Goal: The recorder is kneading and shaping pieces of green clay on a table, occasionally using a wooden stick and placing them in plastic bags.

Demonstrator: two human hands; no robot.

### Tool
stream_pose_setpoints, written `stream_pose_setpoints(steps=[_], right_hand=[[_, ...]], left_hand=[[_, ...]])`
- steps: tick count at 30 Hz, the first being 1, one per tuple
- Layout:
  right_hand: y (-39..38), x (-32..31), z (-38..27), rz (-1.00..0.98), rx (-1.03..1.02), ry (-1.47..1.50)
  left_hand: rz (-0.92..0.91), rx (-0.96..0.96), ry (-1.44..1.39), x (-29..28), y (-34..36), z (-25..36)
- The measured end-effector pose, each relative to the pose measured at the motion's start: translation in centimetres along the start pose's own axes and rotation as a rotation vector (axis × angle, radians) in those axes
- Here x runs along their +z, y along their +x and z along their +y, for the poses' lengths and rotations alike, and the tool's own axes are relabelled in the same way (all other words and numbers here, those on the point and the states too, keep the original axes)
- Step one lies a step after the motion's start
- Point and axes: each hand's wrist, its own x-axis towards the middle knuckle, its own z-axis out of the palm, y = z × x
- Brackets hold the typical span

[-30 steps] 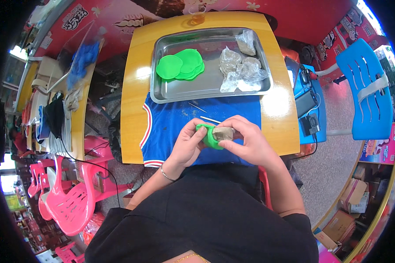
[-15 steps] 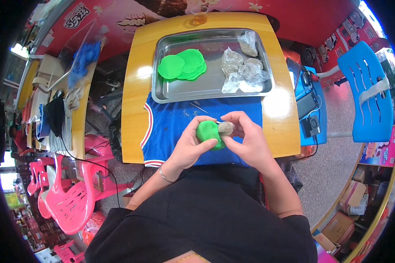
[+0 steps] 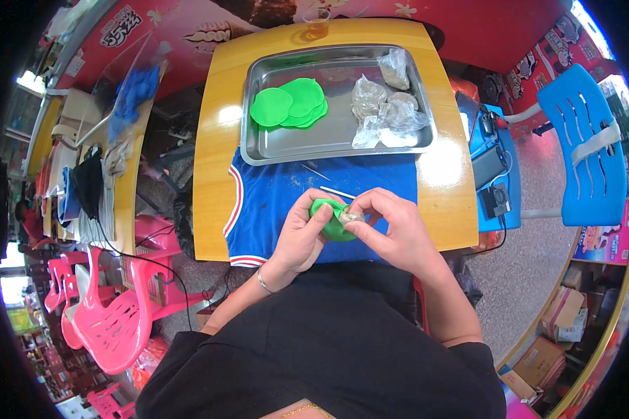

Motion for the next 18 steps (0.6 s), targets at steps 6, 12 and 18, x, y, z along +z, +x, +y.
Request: stream_pose_setpoints(steps=[6,12,18], right_hand=[[0.2,0.8,0.1,0.183,-0.090,-0.311],[1.3,-0.1,0.0,0.225,-0.091,-0.226],[0.7,1.0,-0.6,0.272,-0.019,0.082]], left_hand=[[0.006,0.097,-0.005,0.5,0.4,0.5],[-0.016,0.072,-0.056,0.3,0.1,0.4],[0.002,0.035,-0.187,0.4,0.1,0.7]])
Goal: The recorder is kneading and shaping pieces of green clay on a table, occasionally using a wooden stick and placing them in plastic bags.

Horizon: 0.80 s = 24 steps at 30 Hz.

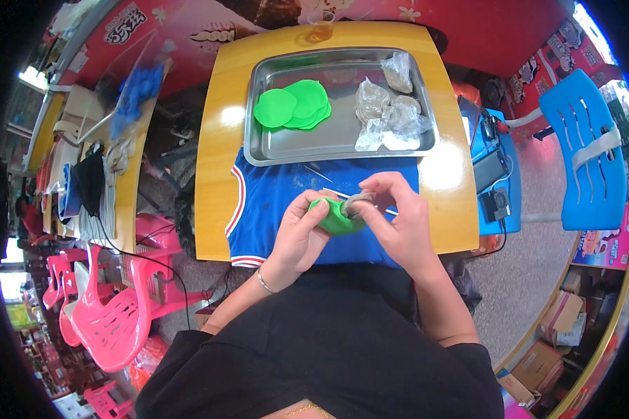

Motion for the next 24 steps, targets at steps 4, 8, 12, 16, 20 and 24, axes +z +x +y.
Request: stream_pose_setpoints(steps=[4,8,12,16,20,24], right_hand=[[-0.2,0.2,0.6,-0.022,-0.048,0.006],[-0.3,0.2,0.4,-0.107,-0.169,-0.217],[-0.1,0.8,0.5,-0.092,-0.209,-0.375],[-0.2,1.4,1.1,-0.051,-0.166,-0.298],[-0.5,2.3,2.5,0.123,0.044,-0.008],[-0.7,2.7,3.0,0.188,0.013,0.181]], left_hand=[[0.033,-0.017,-0.047,0.4,0.0,0.4],[0.042,-0.004,-0.010,0.1,0.2,0.4],[0.049,0.049,0.089,-0.1,0.3,0.1],[-0.003,0.170,0.319,0.7,0.2,0.2],[-0.048,0.240,0.535,0.9,0.6,0.8],[-0.035,0.261,0.542,1.1,0.9,1.0]])
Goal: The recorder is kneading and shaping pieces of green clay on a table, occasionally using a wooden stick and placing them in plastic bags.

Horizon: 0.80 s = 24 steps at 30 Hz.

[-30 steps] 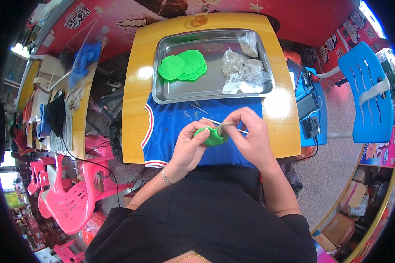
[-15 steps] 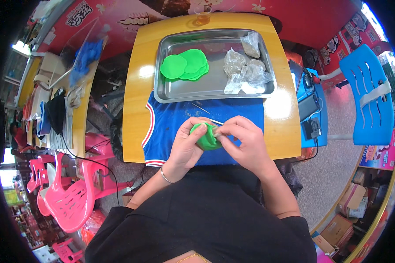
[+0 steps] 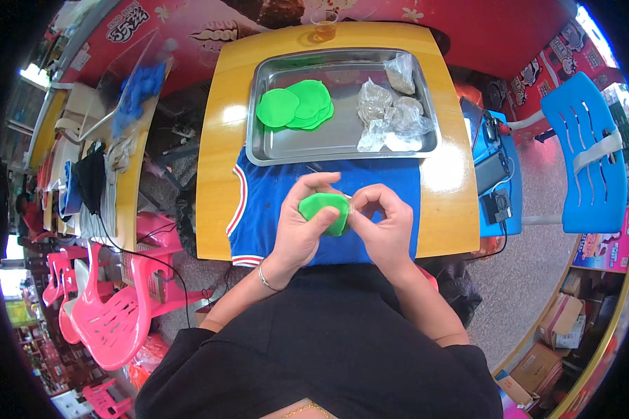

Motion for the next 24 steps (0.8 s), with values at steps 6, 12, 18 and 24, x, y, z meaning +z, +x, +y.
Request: stream_pose_setpoints(steps=[6,12,18,24], right_hand=[[-0.5,0.5,-1.1,-0.138,-0.295,-0.293],[-0.6,-0.4,-1.9,-0.281,-0.344,-0.522],[-0.1,0.6,-2.5,-0.337,-0.499,-0.653],[0.7,0.8,-2.8,-0.472,-0.480,-0.528]], left_hand=[[0.138,-0.049,-0.272,0.1,0.4,0.3],[0.069,-0.104,-0.335,0.0,0.0,0.2],[0.132,0.054,0.074,0.3,0.3,1.2],[0.047,-0.073,0.007,0.0,0.0,2.0]])
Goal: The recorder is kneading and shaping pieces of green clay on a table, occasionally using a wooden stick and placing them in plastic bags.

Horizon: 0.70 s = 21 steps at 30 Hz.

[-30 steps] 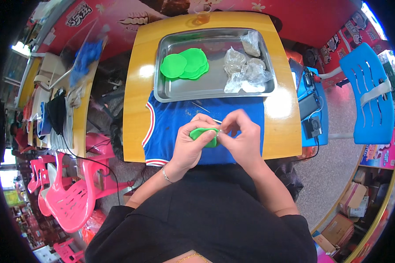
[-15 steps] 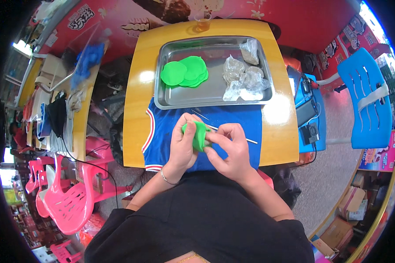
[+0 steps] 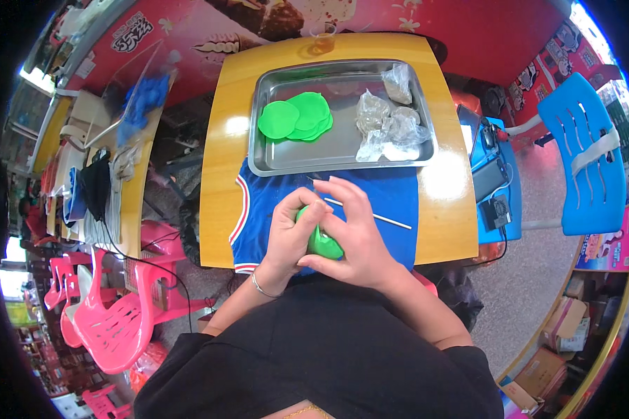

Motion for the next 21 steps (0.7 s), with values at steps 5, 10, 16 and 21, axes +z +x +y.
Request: stream_pose_setpoints(steps=[5,10,16,21], right_hand=[[-0.8,0.7,0.0,0.153,0.065,0.041],[-0.7,0.5,0.3,0.196,0.059,-0.042],[-0.2,0.0,-0.2,0.168,0.036,-0.060],[-0.4,0.8,0.5,0.278,0.094,0.015]], left_hand=[[0.135,0.015,-0.075,0.3,0.3,-0.3],[0.048,0.103,0.018,-0.6,0.8,-1.3],[0.116,0.057,-0.203,0.4,0.4,-0.9],[0.189,-0.108,-0.415,0.4,-0.7,-1.4]])
